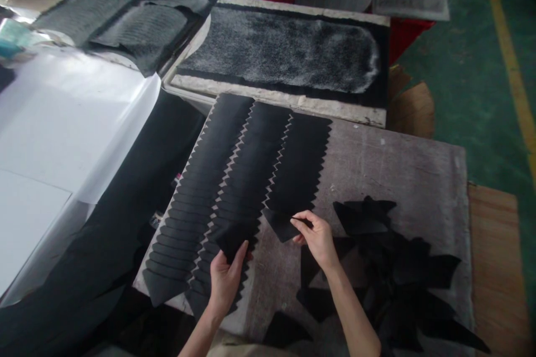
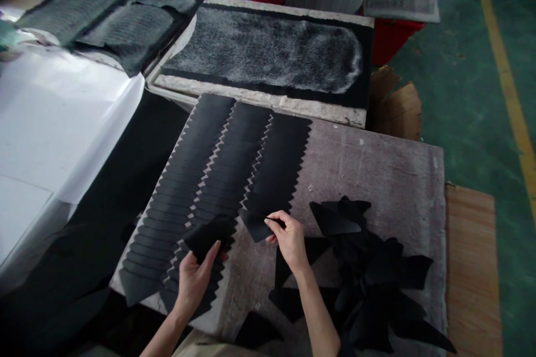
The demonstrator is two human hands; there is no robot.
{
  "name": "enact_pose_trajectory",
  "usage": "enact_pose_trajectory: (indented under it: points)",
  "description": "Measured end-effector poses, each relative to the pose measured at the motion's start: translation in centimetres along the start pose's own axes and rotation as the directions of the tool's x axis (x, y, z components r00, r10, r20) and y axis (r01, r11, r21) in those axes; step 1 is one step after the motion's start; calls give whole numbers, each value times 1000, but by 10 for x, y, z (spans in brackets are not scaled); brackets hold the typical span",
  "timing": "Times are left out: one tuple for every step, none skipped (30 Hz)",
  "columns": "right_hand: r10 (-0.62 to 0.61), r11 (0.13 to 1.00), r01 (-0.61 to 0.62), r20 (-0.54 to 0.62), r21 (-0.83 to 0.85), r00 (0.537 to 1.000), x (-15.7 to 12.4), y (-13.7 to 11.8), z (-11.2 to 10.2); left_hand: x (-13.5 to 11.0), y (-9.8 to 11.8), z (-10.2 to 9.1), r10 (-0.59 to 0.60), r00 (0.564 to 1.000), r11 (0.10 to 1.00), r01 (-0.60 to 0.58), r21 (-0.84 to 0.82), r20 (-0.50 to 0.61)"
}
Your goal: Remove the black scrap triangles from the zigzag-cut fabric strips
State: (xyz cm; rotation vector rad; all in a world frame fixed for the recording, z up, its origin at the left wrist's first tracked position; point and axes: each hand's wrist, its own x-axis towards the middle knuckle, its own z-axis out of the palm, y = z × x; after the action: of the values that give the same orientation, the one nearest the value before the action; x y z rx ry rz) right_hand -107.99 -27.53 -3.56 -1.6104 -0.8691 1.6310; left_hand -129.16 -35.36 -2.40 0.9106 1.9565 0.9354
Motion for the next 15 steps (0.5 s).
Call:
enact_pose_trajectory:
  points:
    - [2,1000,-2,0,-2,1000,2,1,1,-2,-1,1,10,1000,999,-10,31,18]
    - [2,1000,-2,1,-9,1000,3,2,3,-3,-1,2,23,999,998,-26,61,41]
    - [1,1000,-1,0,-22,1000,4,3,4,-5,0,2,41,997,995,-46,89,63]
    - [-1,999,0,-8,-40,1000,5,4,5,-6,0,3,59,995,992,-68,110,84]
    - [-2,998,1,-20,-61,1000,5,6,6,-7,0,4,77,991,988,-90,125,106]
    - [-5,997,2,-34,-83,999,5,7,7,-8,1,5,91,988,985,-109,137,128]
    - [-10,995,4,-51,-104,999,4,7,8,-8,0,5,107,983,980,-129,149,151]
    - [-18,992,10,-65,-123,998,4,8,8,-8,-1,6,129,976,974,-158,162,177]
    - [-29,990,18,-76,-143,997,3,8,9,-8,-2,6,162,966,964,-199,175,203]
    - [-41,986,26,-84,-164,996,2,8,9,-8,-4,6,209,950,948,-255,190,234]
    - [-53,982,35,-92,-186,994,2,8,9,-7,-6,6,266,927,923,-324,206,266]
    - [-66,977,44,-98,-208,993,1,7,9,-5,-8,7,329,895,889,-401,221,301]
    - [-76,972,51,-103,-228,992,1,7,10,-4,-9,7,387,858,848,-474,234,337]
    - [-83,968,55,-105,-246,991,1,7,10,-3,-9,8,437,820,804,-540,248,370]
    - [-88,963,58,-105,-262,991,1,6,10,-1,-9,9,475,782,761,-595,258,404]
